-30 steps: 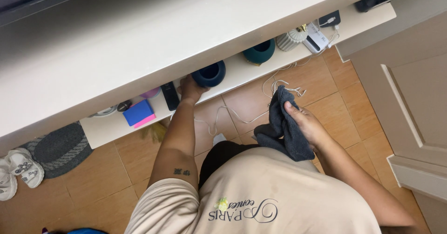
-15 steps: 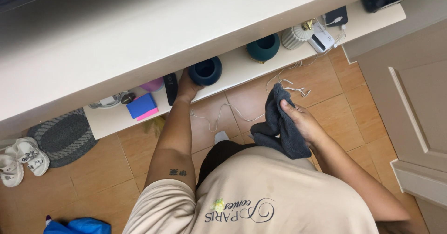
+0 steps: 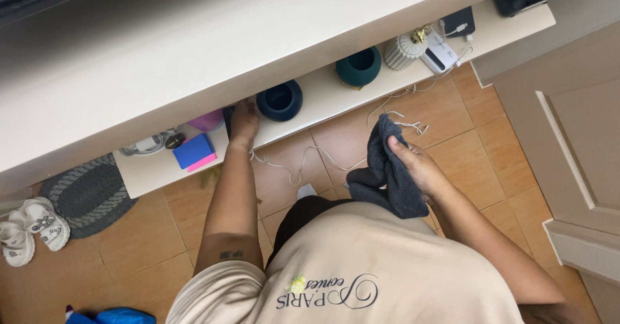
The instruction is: Cleaning and dusting decorative vases and figurines on a shelf using a soft cloth.
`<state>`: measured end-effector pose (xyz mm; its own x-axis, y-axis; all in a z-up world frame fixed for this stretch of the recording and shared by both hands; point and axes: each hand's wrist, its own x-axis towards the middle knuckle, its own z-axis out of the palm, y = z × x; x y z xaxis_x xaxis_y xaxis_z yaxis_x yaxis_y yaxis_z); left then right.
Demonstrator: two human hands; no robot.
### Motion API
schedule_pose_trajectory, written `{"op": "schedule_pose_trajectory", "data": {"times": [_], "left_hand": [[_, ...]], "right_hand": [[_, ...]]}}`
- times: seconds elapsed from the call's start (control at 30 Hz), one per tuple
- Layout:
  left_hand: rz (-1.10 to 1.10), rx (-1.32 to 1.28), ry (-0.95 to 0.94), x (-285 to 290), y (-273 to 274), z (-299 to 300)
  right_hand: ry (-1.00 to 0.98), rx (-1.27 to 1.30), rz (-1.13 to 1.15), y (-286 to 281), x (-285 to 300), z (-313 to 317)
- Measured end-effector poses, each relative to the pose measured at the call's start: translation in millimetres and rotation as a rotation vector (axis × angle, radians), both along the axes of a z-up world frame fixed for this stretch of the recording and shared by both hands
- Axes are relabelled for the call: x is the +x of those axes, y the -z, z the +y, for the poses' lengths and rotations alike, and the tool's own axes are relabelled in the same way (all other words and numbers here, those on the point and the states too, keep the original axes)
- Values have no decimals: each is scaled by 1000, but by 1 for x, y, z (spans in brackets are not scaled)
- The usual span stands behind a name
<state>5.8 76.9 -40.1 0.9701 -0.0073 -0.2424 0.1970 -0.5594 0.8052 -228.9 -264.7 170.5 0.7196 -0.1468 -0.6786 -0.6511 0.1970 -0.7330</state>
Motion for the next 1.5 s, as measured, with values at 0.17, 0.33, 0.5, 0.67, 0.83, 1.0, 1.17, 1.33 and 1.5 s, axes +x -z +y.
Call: {"op": "schedule_pose_trajectory", "data": {"times": [0.17, 0.33, 0.5, 0.67, 0.83, 1.0, 1.17, 1.33, 1.5], "left_hand": [[-337, -79, -49, 45, 9, 12], [-323, -44, 9, 76, -14, -11], [-309, -16, 80, 110, -30, -45], [-286, 18, 143, 123, -51, -74], [-255, 52, 168, 100, -52, -81], [-235, 88, 183, 63, -48, -81], [-199, 123, 197, 122, -83, -98], [-172, 155, 211, 135, -86, -114], [-127, 183, 250, 124, -83, -141]], "right_hand": [[29, 70, -7, 10, -1, -1], [62, 143, -61, 10, 0, 6], [122, 112, -48, 17, -7, 2], [187, 143, -33, 24, -14, 0], [191, 128, -11, 25, -15, 1], [142, 111, -4, 3, -8, 10], [105, 113, -15, 18, -8, 9], [84, 104, -20, 23, -7, 10], [52, 73, -81, 28, -13, 6]]}}
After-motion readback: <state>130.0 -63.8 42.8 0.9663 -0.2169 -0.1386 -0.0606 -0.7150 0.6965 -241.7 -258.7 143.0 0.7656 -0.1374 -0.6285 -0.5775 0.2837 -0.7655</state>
